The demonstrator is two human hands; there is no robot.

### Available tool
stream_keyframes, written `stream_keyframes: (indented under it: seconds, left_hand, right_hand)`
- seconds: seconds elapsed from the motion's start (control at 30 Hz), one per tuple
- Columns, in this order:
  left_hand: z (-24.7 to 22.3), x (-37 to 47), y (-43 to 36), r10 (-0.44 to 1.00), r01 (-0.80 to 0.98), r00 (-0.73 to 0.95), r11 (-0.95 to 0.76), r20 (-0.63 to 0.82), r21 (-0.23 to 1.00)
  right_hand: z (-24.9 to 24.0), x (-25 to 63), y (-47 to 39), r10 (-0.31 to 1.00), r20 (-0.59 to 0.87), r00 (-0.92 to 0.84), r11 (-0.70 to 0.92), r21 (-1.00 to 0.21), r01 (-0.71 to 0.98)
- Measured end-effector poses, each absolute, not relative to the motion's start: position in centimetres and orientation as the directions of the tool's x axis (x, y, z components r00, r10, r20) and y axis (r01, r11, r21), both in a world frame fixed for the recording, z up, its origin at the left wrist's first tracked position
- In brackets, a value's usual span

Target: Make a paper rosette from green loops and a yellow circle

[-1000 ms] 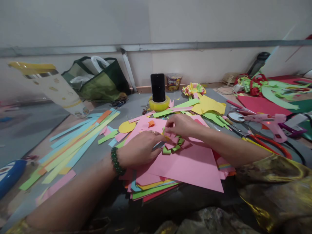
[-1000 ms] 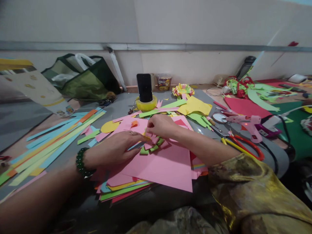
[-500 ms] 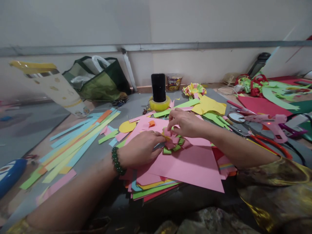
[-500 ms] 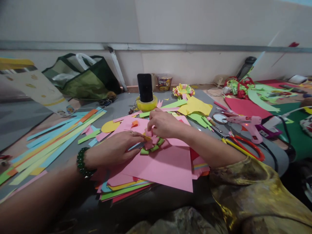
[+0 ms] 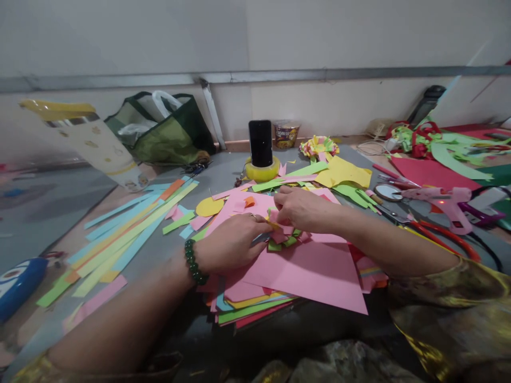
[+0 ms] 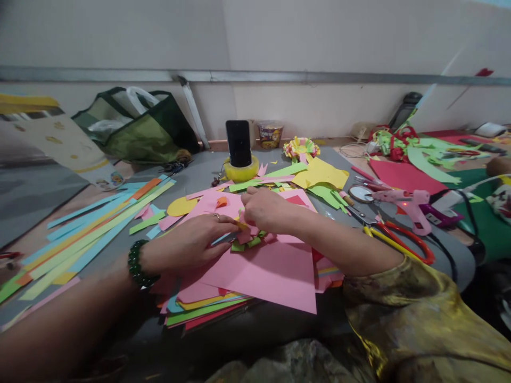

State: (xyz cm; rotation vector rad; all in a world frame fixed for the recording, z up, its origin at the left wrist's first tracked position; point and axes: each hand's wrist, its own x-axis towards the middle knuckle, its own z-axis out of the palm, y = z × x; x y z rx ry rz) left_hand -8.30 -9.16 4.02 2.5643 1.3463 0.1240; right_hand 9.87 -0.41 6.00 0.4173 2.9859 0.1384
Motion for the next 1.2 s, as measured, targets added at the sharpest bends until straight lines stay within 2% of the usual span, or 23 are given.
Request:
stream_keyframes:
  seconds: [0.1,0.27,0.33,0.5,0.6,0.67,0.83,0.93,1.03,1.2]
  left_hand:
    - [4.1,-8.2,-9.2,0.821,0.8,0.57,-0.543,-0.039,0.255]
    - [4.2,-8.2,-9.2,0.818,0.793,0.574,-0.548,-0.024,0.267]
    - [4.1,-8.3,-9.2,0.818,0.792,0.575,-0.551,-0.016,0.264]
    - [4.0,-8.3,-9.2,0.817,0.795,0.576,-0.553,-0.021,0.249]
    - [4.1,-8.3,-9.3,0.813,0.791,0.582,-0.559,-0.022,0.251]
    - [4.1,-8.2,-9.3,0.816,0.794,0.577,-0.555,-0.022,0.246]
    - [3.7,-8.4,-9.3,0.814,0.786,0.58,-0.566,0.018,0.247]
    - [3.5,-8.6,-9.2,0.809,0.775,0.586,-0.573,0.034,0.266]
    - [3.6,-8.6,-9.2,0.811,0.775,0.585,-0.567,0.024,0.28]
    - [4.2,-8.3,-9.3,0.823,0.8,0.566,-0.536,-0.045,0.27]
  right_hand:
    - [5.9,10.2,-0.4,0.317,-0.073,-0.946,0.947,0.08,0.312]
    - [5.7,11.0,0.1,0.344,0.09,-0.935,0.938,0.012,0.346]
    - [5.6,11.0,0.2,0.332,0.061,-0.941,0.943,0.015,0.334]
    - [5.9,9.9,-0.5,0.322,-0.138,-0.937,0.946,0.082,0.313]
    - [6.4,9.7,-1.0,0.314,-0.181,-0.932,0.948,0.107,0.299]
    - [6.5,9.9,-0.9,0.338,-0.15,-0.929,0.94,0.107,0.325]
    - [6.5,11.0,-0.1,0.393,0.034,-0.919,0.918,0.041,0.395]
    - [6.1,10.9,0.0,0.353,-0.009,-0.935,0.935,0.025,0.353]
    - [5.6,10.5,0.1,0.321,-0.088,-0.943,0.946,0.069,0.316]
    - [5.4,10.5,0.1,0.251,-0.086,-0.964,0.966,0.089,0.244]
